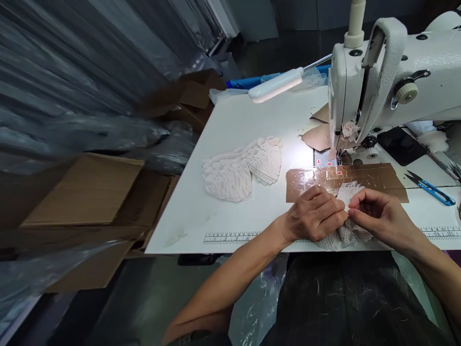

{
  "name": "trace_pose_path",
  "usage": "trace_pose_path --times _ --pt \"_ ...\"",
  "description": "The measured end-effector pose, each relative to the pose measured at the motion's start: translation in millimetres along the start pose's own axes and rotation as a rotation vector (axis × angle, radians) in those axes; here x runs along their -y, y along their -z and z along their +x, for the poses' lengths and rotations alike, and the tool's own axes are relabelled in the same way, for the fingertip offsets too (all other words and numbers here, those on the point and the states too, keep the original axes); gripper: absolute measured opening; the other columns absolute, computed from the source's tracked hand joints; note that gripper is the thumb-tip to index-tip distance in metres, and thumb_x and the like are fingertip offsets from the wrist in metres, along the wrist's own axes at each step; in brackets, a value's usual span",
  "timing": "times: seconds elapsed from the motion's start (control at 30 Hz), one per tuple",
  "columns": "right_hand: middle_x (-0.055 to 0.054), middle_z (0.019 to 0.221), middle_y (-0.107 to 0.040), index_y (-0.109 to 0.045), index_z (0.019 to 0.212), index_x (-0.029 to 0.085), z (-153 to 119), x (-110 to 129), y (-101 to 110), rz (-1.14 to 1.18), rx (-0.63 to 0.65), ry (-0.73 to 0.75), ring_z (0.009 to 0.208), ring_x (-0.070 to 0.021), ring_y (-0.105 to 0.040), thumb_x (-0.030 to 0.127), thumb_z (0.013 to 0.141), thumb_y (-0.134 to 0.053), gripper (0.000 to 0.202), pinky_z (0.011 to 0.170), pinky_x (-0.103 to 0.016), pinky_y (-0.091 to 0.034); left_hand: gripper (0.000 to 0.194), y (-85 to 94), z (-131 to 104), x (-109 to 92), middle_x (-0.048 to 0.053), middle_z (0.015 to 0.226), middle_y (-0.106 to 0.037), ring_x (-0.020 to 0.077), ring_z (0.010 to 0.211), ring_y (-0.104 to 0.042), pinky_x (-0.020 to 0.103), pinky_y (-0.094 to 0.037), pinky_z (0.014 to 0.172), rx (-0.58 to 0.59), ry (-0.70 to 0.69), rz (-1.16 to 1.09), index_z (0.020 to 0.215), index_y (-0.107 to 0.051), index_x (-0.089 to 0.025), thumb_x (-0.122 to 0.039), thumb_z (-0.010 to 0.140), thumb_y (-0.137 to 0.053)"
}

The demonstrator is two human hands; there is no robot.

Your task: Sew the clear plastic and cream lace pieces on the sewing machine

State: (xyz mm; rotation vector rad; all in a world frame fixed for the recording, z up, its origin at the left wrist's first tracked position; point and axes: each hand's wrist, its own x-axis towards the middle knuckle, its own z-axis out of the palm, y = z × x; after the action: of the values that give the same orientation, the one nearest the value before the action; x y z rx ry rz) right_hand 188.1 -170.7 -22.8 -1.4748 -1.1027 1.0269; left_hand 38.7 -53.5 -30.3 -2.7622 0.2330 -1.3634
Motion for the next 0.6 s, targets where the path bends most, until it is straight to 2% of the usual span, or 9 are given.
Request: trace_pose_path --times 0.1,0.17,0.37,0.43,0.6 --pt "0.005 0.058 -0.049 -0.059 0.072 0.020 3.9 0.5 2.0 0.073 0.036 -0.106 0.051 -0.0096 -0.046 0.036 0.071 -0.070 0.020 0.047 -0.024 -0.042 0.021 -3.5 -3.8 -1.4 -0.002 0.072 -0.067 0.0113 0.063 -0.057 0.026 -0.045 0.061 -0.017 0.053 -0.034 0.080 -0.055 -0.020 -0.011 0.097 -0.045" --pt "0.004 0.059 -0.050 -0.060 0.073 0.019 3.0 -1.4 2.3 0.067 0.023 -0.086 0.052 -0.0097 -0.047 0.035 0.071 -0.070 0.019 0.047 -0.024 -0.043 0.017 -7.0 -6.8 -1.9 -0.002 0.070 -0.066 0.0115 0.063 -0.057 0.026 -0.045 0.060 -0.043 0.101 -0.055 0.081 -0.054 -0.020 -0.011 0.094 -0.050" --pt "-0.001 0.074 -0.062 -0.064 0.085 0.021 -8.2 -7.9 -1.3 -0.163 -0.120 0.240 0.064 -0.0123 -0.057 0.025 0.083 -0.063 0.005 0.060 -0.026 -0.050 0.017 -12.6 -10.4 -2.8 -0.004 0.066 -0.062 0.0097 0.058 -0.057 0.023 -0.046 0.056 -0.043 0.303 -0.127 0.076 -0.053 -0.021 -0.006 0.084 -0.054" --pt "-0.001 0.073 -0.063 -0.065 0.083 0.022 -9.4 -8.6 -1.8 -0.225 -0.141 0.285 0.064 -0.0122 -0.057 0.023 0.085 -0.061 0.005 0.062 -0.027 -0.051 0.017 -12.8 -10.1 -3.3 -0.004 0.065 -0.061 0.0096 0.058 -0.057 0.023 -0.045 0.056 -0.022 0.342 -0.149 0.075 -0.053 -0.021 -0.006 0.082 -0.053" --pt "-0.001 0.067 -0.062 -0.065 0.077 0.020 -1.6 -8.6 -0.2 -0.047 -0.095 0.082 0.057 -0.0117 -0.054 0.035 0.081 -0.065 0.016 0.052 -0.025 -0.047 0.017 -13.8 -9.7 -4.3 -0.004 0.064 -0.060 0.0100 0.056 -0.055 0.024 -0.043 0.054 -0.038 0.273 -0.105 0.076 -0.052 -0.020 -0.006 0.085 -0.058"
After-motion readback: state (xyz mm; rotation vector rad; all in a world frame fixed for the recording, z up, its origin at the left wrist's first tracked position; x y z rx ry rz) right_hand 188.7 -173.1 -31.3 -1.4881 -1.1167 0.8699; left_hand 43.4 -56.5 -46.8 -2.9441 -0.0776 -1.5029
